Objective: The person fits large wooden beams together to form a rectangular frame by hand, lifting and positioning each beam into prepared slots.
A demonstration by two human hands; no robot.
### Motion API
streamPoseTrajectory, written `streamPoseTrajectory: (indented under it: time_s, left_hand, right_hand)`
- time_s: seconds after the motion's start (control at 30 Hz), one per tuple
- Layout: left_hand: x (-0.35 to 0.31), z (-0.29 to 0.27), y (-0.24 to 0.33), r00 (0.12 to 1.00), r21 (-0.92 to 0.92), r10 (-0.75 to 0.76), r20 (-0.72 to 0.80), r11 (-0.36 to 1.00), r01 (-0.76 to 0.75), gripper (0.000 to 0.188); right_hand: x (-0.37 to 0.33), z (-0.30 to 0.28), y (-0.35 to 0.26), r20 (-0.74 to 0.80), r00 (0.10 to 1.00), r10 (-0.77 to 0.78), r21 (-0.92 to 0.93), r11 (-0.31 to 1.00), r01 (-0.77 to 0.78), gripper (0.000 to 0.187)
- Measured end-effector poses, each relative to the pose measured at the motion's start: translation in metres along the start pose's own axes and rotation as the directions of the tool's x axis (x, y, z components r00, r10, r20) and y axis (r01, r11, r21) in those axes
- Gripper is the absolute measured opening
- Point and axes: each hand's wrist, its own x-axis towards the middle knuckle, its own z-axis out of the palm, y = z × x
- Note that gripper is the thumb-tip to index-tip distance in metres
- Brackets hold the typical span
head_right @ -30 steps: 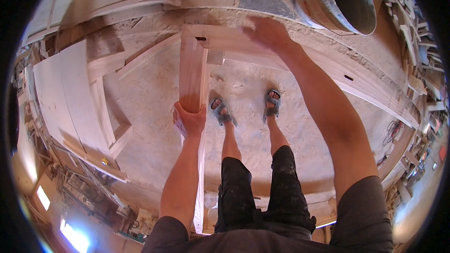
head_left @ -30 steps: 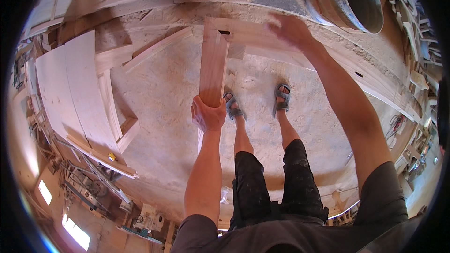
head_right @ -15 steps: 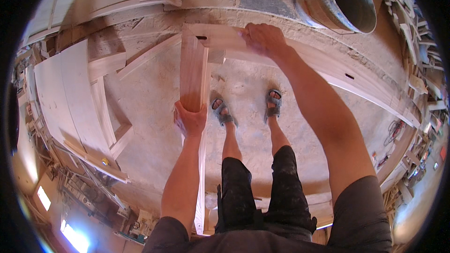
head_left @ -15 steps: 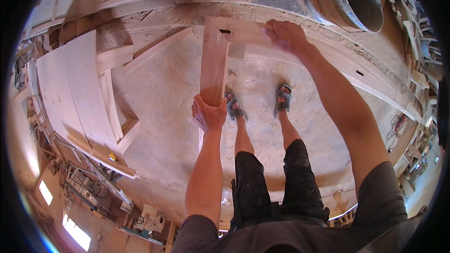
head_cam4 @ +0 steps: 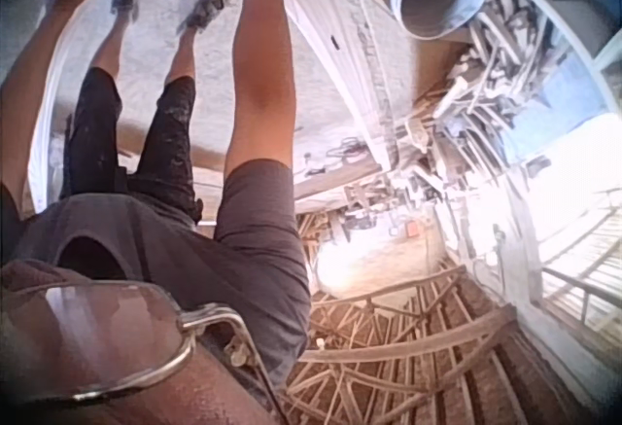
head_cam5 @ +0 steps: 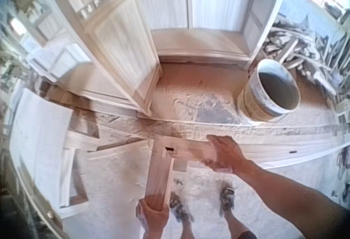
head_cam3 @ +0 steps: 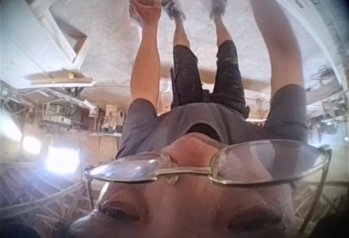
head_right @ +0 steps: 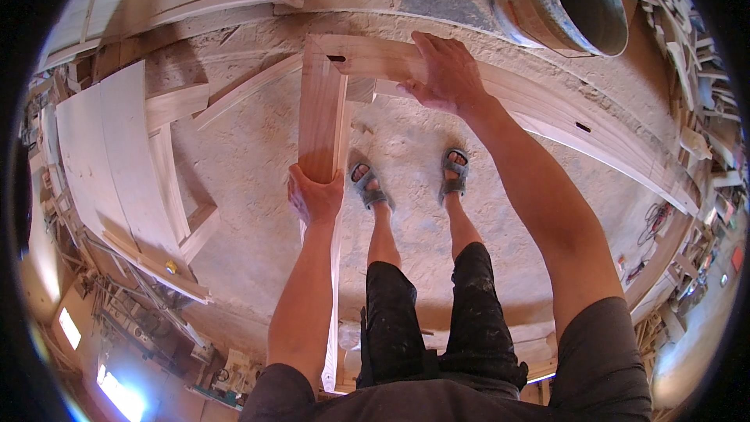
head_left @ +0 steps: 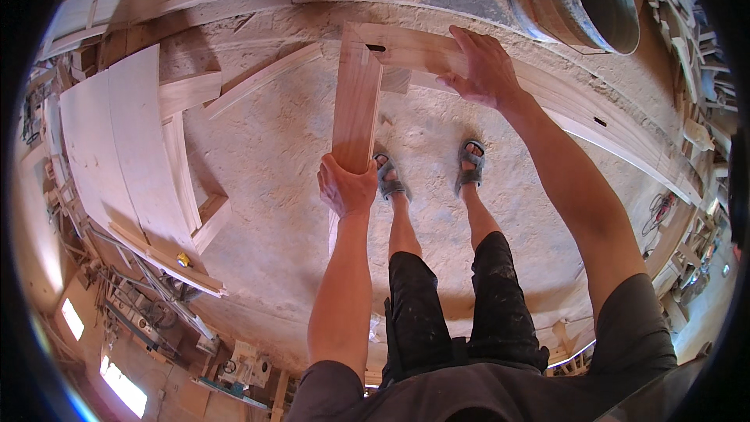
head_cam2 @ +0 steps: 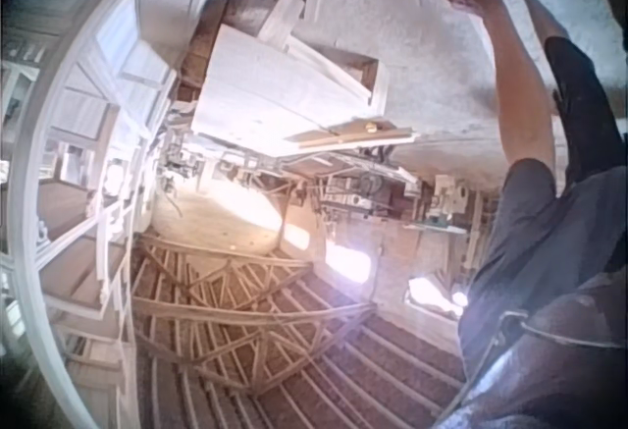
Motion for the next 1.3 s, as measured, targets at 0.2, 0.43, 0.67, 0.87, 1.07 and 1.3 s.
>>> streamPoseTrajectory:
  time_s: [0.2, 0.43, 0.67, 0.87, 1.07, 1.3]
  left_hand:
    - [-0.001, -0.001, 0.003, 1.000, 0.005, -0.005, 0.002, 1.000, 0.005, 0.069]
    - [-0.003, -0.007, 0.013, 0.998, 0.006, -0.040, 0.039, 0.999, 0.040, 0.069]
    - [-0.008, -0.011, 0.012, 0.996, 0.038, -0.077, 0.051, 0.996, 0.075, 0.083]
    - [-0.071, -0.017, -0.005, 0.999, -0.130, -0.021, -0.041, 0.991, 0.015, 0.101]
    - [-0.225, -0.011, -0.049, 0.960, -0.197, -0.269, -0.081, 0.948, 0.249, 0.099]
    - [-0.448, 0.010, -0.147, 0.742, -0.324, -0.602, 0.295, 0.667, 0.671, 0.079]
  right_hand:
    - [0.007, -0.004, -0.005, 0.153, 0.985, 0.075, 0.038, 0.996, -0.081, 0.093]
    - [0.010, -0.014, -0.008, 0.194, 0.977, 0.083, 0.013, 0.996, -0.088, 0.089]
    - [-0.048, -0.001, -0.042, -0.111, 0.994, 0.008, 0.035, 0.999, -0.004, 0.088]
    - [-0.227, 0.023, -0.065, 0.224, 0.974, -0.040, 0.116, 0.993, 0.014, 0.068]
    - [-0.354, -0.009, -0.060, 0.687, 0.712, -0.145, 0.054, 0.987, 0.149, 0.056]
    - [-0.384, -0.018, -0.098, 0.809, 0.487, -0.329, 0.002, 0.830, 0.558, 0.049]
